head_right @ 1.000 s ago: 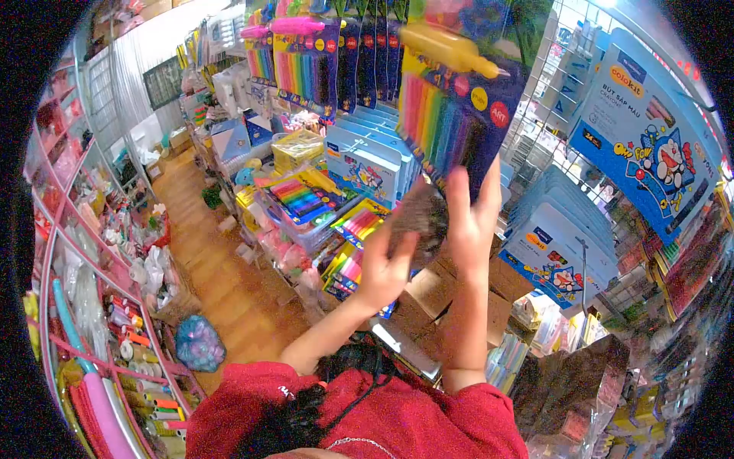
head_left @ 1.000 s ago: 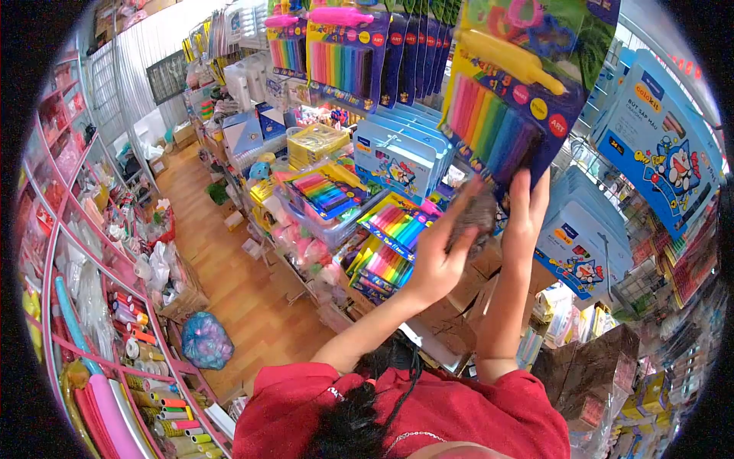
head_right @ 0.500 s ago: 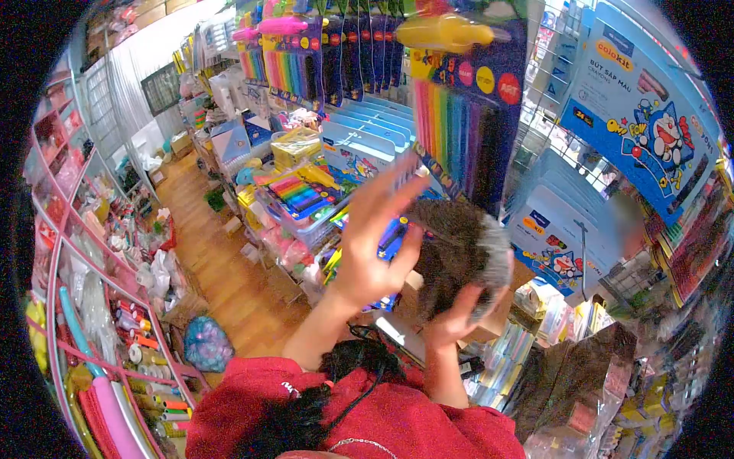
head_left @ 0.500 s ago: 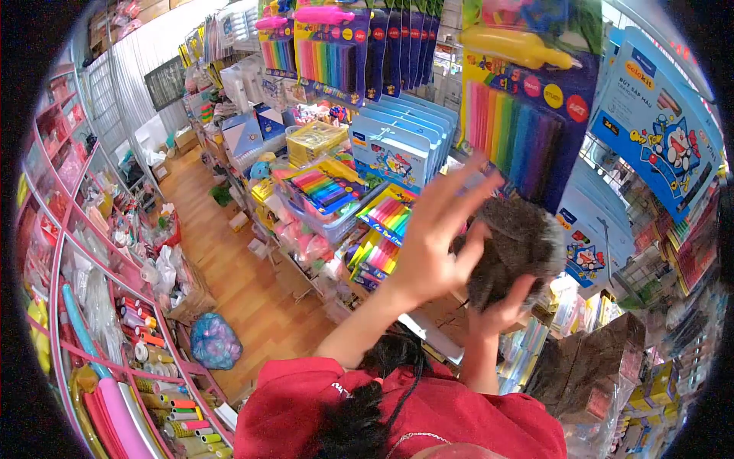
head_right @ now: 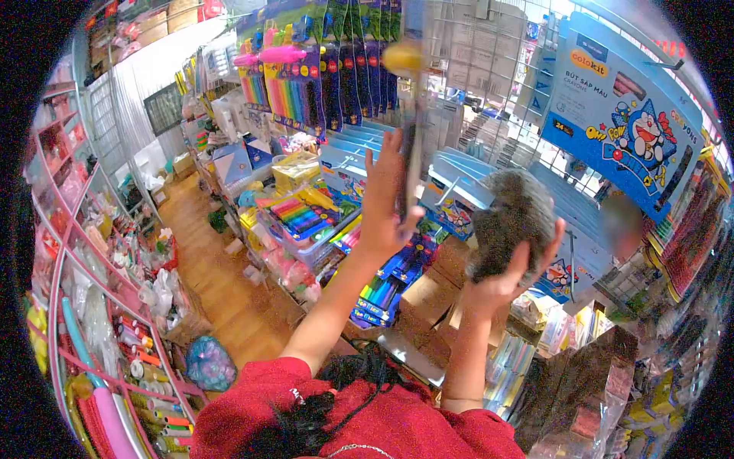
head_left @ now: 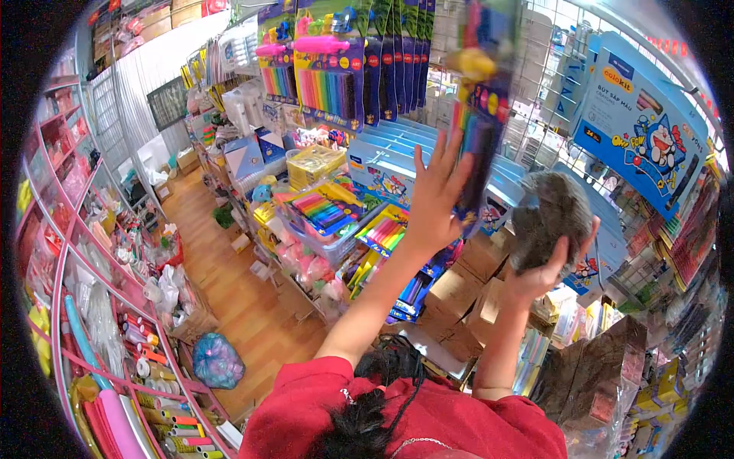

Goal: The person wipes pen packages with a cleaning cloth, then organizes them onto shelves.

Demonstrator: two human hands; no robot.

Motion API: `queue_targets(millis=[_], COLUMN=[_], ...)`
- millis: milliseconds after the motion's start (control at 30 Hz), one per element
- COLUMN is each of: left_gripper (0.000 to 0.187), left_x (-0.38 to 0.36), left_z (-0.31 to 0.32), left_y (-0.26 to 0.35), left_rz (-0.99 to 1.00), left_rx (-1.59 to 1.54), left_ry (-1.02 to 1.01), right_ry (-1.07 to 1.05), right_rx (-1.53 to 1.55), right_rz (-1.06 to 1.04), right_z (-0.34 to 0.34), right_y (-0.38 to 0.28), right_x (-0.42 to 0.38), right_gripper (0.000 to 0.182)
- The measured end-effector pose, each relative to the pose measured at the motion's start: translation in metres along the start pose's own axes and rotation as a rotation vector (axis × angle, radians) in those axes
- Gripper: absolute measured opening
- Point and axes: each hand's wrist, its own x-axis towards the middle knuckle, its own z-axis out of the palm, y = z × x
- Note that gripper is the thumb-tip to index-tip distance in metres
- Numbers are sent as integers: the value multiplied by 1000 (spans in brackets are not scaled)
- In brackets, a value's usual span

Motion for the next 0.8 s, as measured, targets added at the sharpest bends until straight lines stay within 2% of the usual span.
queue_targets(millis=[33, 100, 167, 233, 333, 367, 400, 467, 500, 567, 633, 667, 700, 767, 800], left_gripper=[65, 76, 86, 87, 78, 72, 67, 54, 48, 46, 42, 42, 43, 43, 43], left_x=[-1, 4, -4, -19, -18, -24, -31, -41, -46, -37, -25, -20, -17, -11, -13], left_z=[-6, -16, -18, -17, -31, -29, -32, -30, -29, -34, -37, -37, -38, -39, -42], left_y=[6, 24, 31, 28, 33, 23, 20, 16, 14, 17, 17, 24, 26, 30, 29], left_rz=[-44, -159, -265, -391, -424, -370, -406, -426, -438, -444, -427, -448, -432, -402, -399], left_rx=[-107, -355, -535, -732, -612, -533, -439, -290, -216, -394, -633, -642, -620, -575, -488], left_ry=[37, 41, 84, 142, 225, 235, 126, 149, 159, 192, 257, 308, 306, 305, 253], right_ry=[-67, -444, -846, -813, -929, -938, -933, -918, -870, -878, -793, -769, -721, -698, -733], right_rx=[4, -17, -253, -135, -168, -178, -195, -215, -238, -337, -310, -19, 10, -62, -98], right_rz=[-30, -264, -427, -460, -507, -553, -564, -608, -705, -747, -609, -588, -538, -339, -328], right_z=[2, 11, 39, 65, 104, 119, 136, 169, 183, 201, 205, 209, 202, 175, 158], right_y=[9, 34, 30, 47, 30, 22, 14, 9, 13, 8, 7, 25, 46, 46, 50], right_x=[1, -2, -7, -18, 6, 17, 28, 52, 66, 91, 98, 96, 104, 73, 51], right_gripper=[49, 43, 39, 46, 57, 52, 47, 41, 41, 50, 44, 40, 42, 41, 43])
